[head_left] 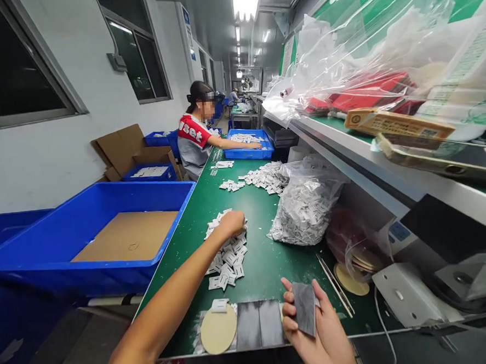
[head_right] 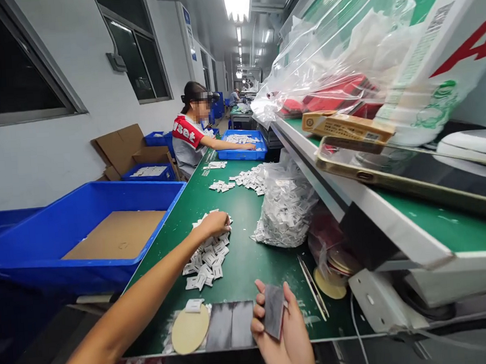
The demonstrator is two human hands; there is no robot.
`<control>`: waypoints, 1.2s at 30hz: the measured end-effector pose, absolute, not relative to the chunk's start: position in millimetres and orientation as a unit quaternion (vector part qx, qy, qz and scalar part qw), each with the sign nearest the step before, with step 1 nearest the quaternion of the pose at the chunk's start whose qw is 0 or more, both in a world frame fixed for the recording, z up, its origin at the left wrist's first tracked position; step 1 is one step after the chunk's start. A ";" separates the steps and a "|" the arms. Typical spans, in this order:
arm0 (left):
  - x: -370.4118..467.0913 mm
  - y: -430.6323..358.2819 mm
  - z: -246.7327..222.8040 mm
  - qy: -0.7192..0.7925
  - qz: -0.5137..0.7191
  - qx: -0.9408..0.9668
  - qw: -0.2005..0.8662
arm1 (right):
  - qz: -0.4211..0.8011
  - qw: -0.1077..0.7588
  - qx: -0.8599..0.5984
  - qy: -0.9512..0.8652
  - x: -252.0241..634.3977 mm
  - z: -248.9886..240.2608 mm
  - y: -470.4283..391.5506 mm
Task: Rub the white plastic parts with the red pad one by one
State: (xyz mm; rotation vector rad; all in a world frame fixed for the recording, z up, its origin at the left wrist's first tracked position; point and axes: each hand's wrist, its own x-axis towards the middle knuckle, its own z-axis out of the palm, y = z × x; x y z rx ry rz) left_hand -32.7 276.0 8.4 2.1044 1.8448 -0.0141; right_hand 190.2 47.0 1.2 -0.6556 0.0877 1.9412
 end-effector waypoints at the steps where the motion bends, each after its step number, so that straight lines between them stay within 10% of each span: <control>1: -32.9 276.1 4.8 0.649 -0.009 0.741 0.172 | 0.807 0.519 -0.278 0.044 186.7 1.5 48.5; 15: -14.7 270.4 -16.0 0.627 0.041 0.727 0.276 | 0.730 0.564 -0.387 -0.017 164.6 -6.9 41.8; 36: -23.0 52.4 37.7 0.425 0.565 0.219 0.672 | 0.692 0.545 -0.414 -0.230 155.9 13.0 30.1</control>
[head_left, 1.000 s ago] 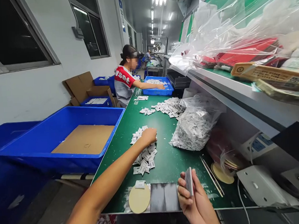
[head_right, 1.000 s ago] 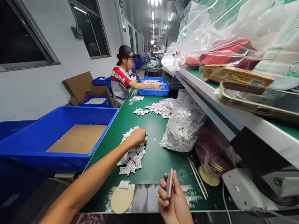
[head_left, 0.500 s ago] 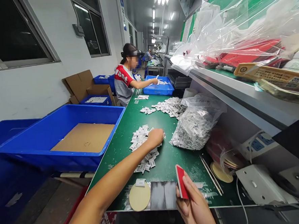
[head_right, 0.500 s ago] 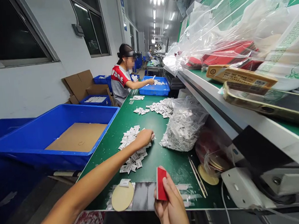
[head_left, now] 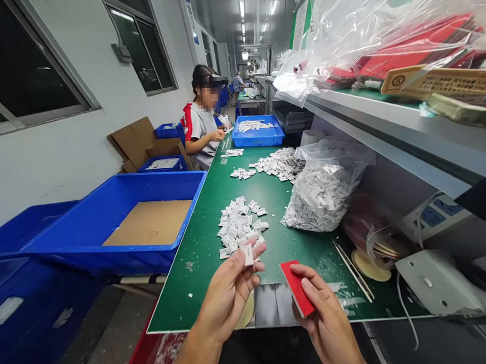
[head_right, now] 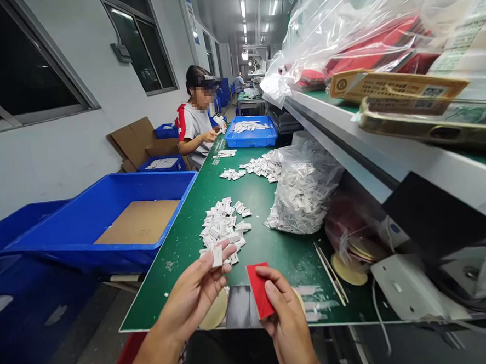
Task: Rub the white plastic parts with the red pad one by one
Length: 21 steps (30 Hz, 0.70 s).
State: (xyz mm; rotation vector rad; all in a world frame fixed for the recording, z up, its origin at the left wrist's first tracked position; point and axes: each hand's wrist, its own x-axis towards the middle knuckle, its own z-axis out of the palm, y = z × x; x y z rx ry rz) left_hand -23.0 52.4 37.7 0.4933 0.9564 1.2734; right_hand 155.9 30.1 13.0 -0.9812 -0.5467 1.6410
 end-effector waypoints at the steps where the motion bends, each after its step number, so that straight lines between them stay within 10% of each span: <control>1: -22.3 44.7 38.1 0.416 0.574 0.191 0.679 | 0.690 0.545 -0.404 -0.252 156.7 14.3 29.3; 11: -7.5 2.7 46.5 0.305 0.521 -0.005 0.797 | 0.705 0.385 -0.159 -0.574 173.0 55.4 34.0; 21: -5.5 -3.4 58.0 0.319 0.514 -0.014 0.797 | 0.617 0.441 -0.235 -0.608 161.4 61.6 44.7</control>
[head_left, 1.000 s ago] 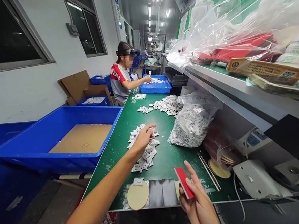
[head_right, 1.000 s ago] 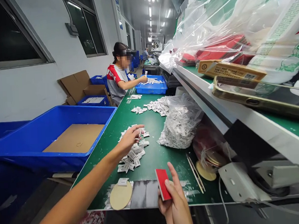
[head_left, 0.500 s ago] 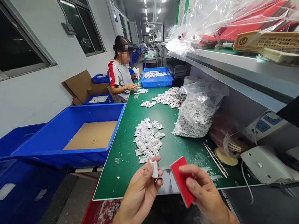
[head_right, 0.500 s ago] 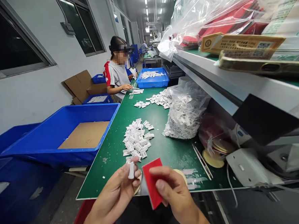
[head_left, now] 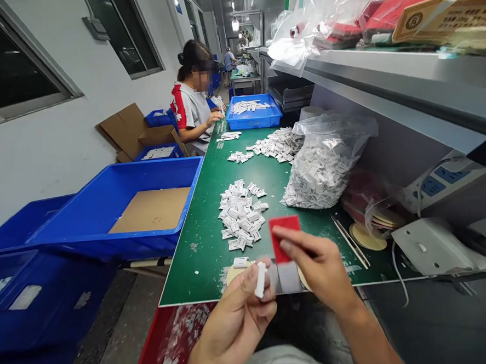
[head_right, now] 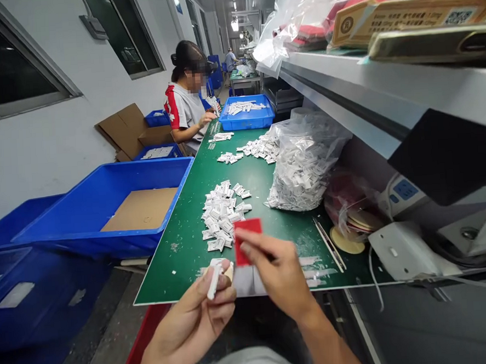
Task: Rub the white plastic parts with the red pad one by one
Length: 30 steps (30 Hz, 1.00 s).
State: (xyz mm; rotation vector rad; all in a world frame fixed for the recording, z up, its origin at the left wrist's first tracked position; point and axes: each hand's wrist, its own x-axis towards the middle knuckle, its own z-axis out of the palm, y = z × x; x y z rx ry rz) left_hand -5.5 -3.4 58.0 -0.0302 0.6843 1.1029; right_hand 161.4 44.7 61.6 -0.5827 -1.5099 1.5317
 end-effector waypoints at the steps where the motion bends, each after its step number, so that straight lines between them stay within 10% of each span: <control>1: -5.1 -3.9 58.0 0.316 0.510 -0.005 0.800 | 0.616 0.435 -0.229 -0.615 160.7 62.1 43.3; 21: -3.3 -11.0 42.5 0.426 0.611 0.201 0.637 | 0.612 0.529 -0.391 -0.439 159.0 51.0 37.7; 30: 12.1 -17.5 43.7 0.480 0.734 0.353 0.326 | 0.592 0.539 -0.409 -0.438 144.9 59.6 35.2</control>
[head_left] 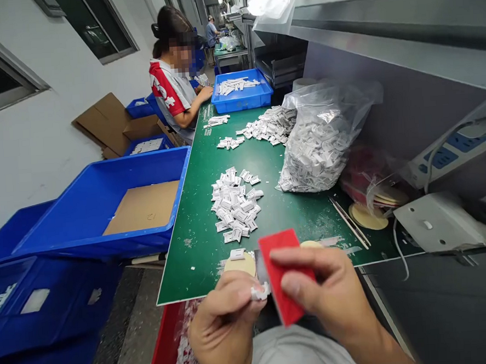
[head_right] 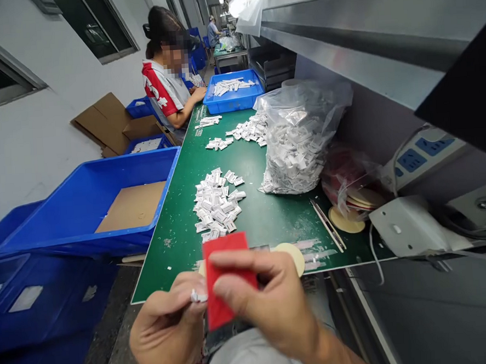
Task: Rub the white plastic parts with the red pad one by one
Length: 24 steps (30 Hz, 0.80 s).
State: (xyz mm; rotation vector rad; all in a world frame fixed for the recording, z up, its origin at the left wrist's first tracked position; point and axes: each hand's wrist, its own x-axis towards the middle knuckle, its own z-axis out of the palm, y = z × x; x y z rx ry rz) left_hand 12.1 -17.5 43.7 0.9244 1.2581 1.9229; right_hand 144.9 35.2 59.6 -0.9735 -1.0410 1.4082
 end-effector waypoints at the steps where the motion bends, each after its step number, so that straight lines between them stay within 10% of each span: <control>1: 11.9 -16.8 42.9 0.472 0.736 0.364 0.321 | 0.580 0.538 -0.414 -0.450 144.0 60.8 34.4; 14: -2.2 -14.1 31.1 0.388 0.659 0.301 0.569 | 0.626 0.486 -0.267 -0.549 153.8 68.1 54.2; 24: -7.5 -12.7 21.2 0.405 0.669 0.326 0.531 | 0.539 0.518 -0.350 -0.564 139.6 75.4 63.5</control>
